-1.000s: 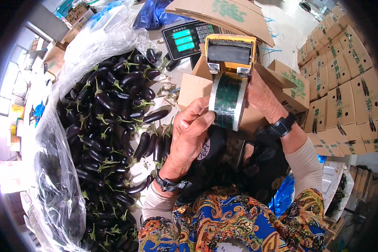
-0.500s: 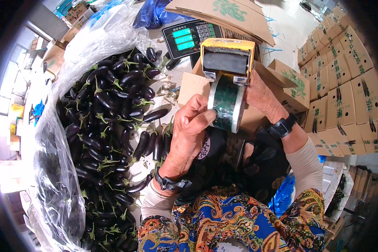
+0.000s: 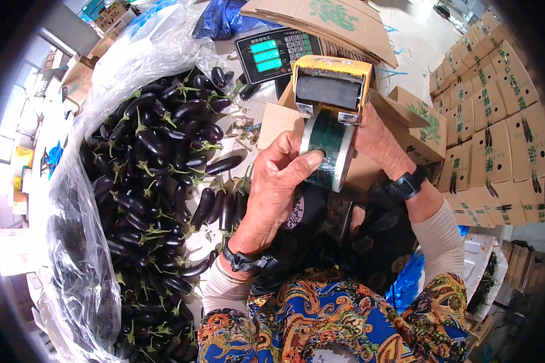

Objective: Assemble and tape a cardboard box for packaging produce.

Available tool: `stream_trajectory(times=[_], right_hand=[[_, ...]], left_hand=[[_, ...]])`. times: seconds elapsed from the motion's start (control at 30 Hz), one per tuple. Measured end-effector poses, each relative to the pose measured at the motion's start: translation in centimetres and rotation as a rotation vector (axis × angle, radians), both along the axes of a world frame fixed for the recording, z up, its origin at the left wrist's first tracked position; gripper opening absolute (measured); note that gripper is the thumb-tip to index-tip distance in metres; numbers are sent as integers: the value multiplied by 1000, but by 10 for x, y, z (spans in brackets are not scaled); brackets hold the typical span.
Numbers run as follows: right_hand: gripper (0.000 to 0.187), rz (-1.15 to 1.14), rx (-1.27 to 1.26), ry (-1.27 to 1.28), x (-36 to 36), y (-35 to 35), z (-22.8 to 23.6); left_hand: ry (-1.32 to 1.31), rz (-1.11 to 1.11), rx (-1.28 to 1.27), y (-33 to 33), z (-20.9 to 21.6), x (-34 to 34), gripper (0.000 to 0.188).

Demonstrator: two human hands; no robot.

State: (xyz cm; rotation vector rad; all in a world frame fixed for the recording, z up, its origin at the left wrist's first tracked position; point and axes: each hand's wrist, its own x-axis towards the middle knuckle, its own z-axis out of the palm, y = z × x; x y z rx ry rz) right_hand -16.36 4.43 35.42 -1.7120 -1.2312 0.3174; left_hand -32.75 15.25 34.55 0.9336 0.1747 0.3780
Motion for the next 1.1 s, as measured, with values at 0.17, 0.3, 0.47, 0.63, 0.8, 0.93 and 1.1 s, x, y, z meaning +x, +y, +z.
stream_trajectory(times=[0.17,0.3,0.47,0.63,0.8,0.93,1.1], right_hand=[[22,-8,79,-46,4,3,-21],[30,-32,83,181,-4,3,-10],[48,-176,104,338,-13,2,-16],[53,-197,31,98,-16,-3,-7],[50,-110,186,-41,-30,3,-3],[50,-106,231,-103,-38,8,-2],[48,-106,285,-31,-46,7,-2]], left_hand=[[-63,18,91,-5,-6,-2,35],[1,329,27,-5,0,-13,28],[57,405,206,-1,2,-33,19],[179,313,176,-4,11,-37,11],[191,329,225,1,12,-40,11],[235,329,220,4,14,-44,11],[258,294,135,8,4,-44,11]])
